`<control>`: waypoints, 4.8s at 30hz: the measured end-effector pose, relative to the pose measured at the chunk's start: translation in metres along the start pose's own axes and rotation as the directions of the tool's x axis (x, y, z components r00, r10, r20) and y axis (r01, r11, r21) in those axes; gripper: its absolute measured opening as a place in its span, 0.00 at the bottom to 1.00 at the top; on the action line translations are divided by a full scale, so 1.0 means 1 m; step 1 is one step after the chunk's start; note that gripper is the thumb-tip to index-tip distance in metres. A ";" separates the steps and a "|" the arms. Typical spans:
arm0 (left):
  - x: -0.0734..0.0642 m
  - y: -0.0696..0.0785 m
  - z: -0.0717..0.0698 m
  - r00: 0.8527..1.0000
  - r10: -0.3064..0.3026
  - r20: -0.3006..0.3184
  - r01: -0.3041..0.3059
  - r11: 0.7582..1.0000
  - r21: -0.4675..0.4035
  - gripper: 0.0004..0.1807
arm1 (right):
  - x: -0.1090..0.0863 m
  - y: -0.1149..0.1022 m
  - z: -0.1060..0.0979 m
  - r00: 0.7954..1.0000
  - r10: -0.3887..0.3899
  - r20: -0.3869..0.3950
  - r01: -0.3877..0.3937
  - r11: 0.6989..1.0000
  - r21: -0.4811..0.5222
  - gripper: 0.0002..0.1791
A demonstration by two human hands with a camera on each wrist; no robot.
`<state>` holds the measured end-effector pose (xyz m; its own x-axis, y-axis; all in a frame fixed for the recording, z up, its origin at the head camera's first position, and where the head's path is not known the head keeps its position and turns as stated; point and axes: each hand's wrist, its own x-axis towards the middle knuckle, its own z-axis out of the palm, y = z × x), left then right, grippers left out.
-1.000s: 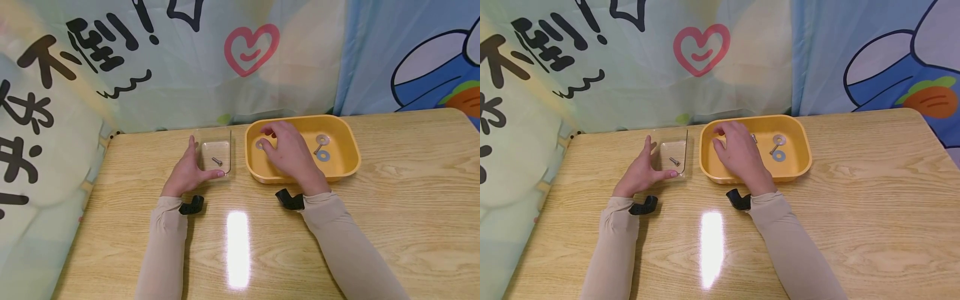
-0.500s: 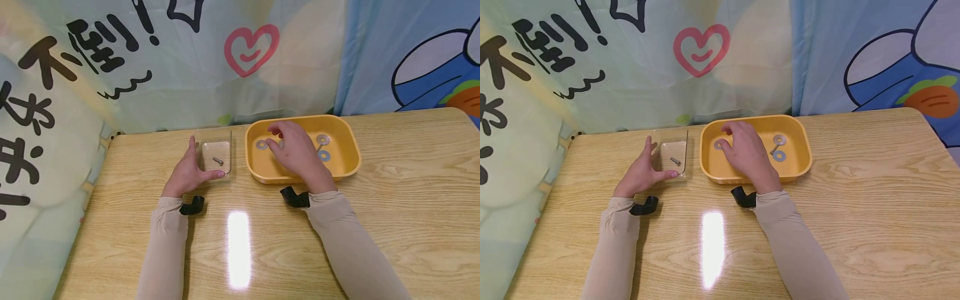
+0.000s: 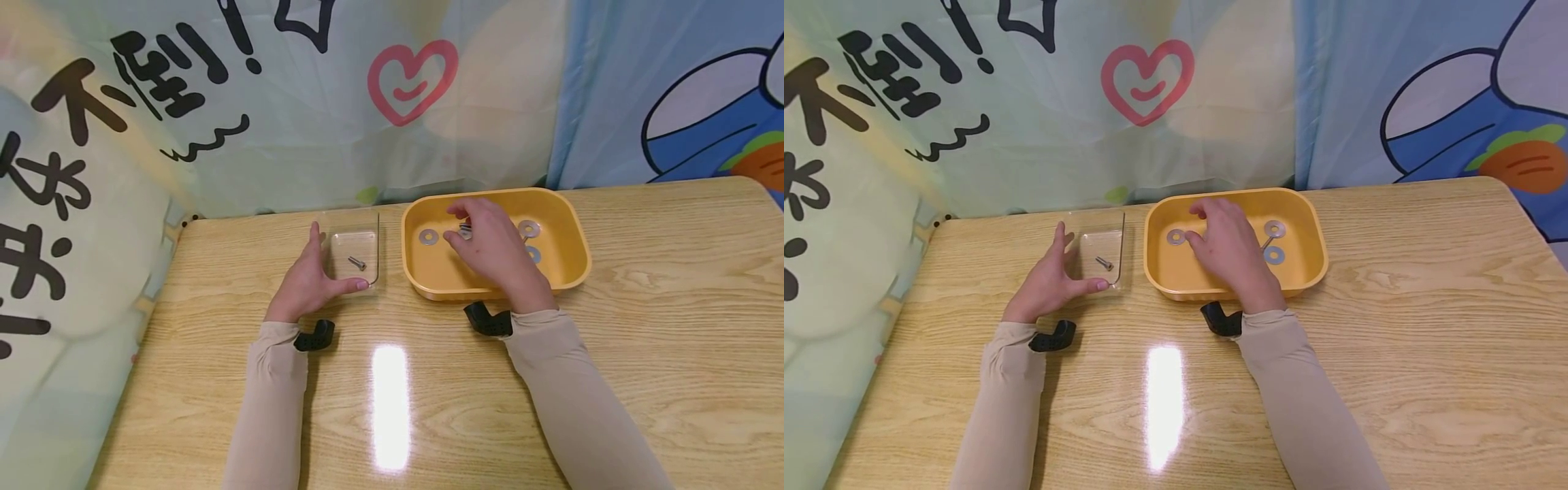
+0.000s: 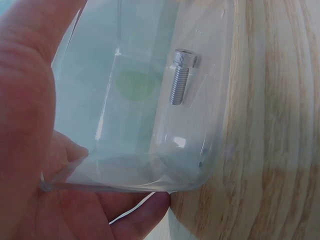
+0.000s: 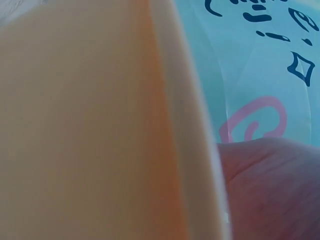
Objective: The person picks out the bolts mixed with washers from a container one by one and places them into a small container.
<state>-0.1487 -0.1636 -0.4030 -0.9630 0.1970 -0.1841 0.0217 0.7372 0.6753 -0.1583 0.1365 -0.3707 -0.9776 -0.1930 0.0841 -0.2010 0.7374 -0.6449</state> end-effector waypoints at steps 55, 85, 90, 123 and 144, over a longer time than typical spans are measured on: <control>0.001 -0.001 -0.001 1.000 0.005 0.004 -0.005 1.000 -0.017 0.78 | 0.005 0.035 -0.010 0.977 0.134 0.164 -0.107 0.980 -0.167 0.29; 0.003 -0.003 0.000 1.000 0.000 -0.003 0.000 1.000 -0.013 0.78 | 0.004 0.040 -0.008 0.958 0.215 0.191 -0.165 0.955 -0.247 0.20; 0.002 -0.002 0.000 1.000 -0.001 -0.002 0.001 1.000 -0.008 0.78 | 0.005 0.041 -0.006 0.957 0.218 0.189 -0.169 0.954 -0.249 0.17; 0.005 -0.003 0.000 1.000 -0.007 -0.001 0.007 1.000 0.001 0.79 | 0.005 0.038 -0.008 0.941 0.271 0.204 -0.221 0.946 -0.237 0.16; 0.004 -0.002 -0.001 1.000 -0.002 0.000 0.002 1.000 0.000 0.79 | 0.002 0.027 -0.010 0.959 0.243 0.146 -0.212 0.957 -0.198 0.13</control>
<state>-0.1531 -0.1649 -0.4048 -0.9630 0.1956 -0.1854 0.0199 0.7377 0.6749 -0.1662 0.1622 -0.3806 -0.9773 -0.1002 -0.1866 0.0027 0.8750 -0.4842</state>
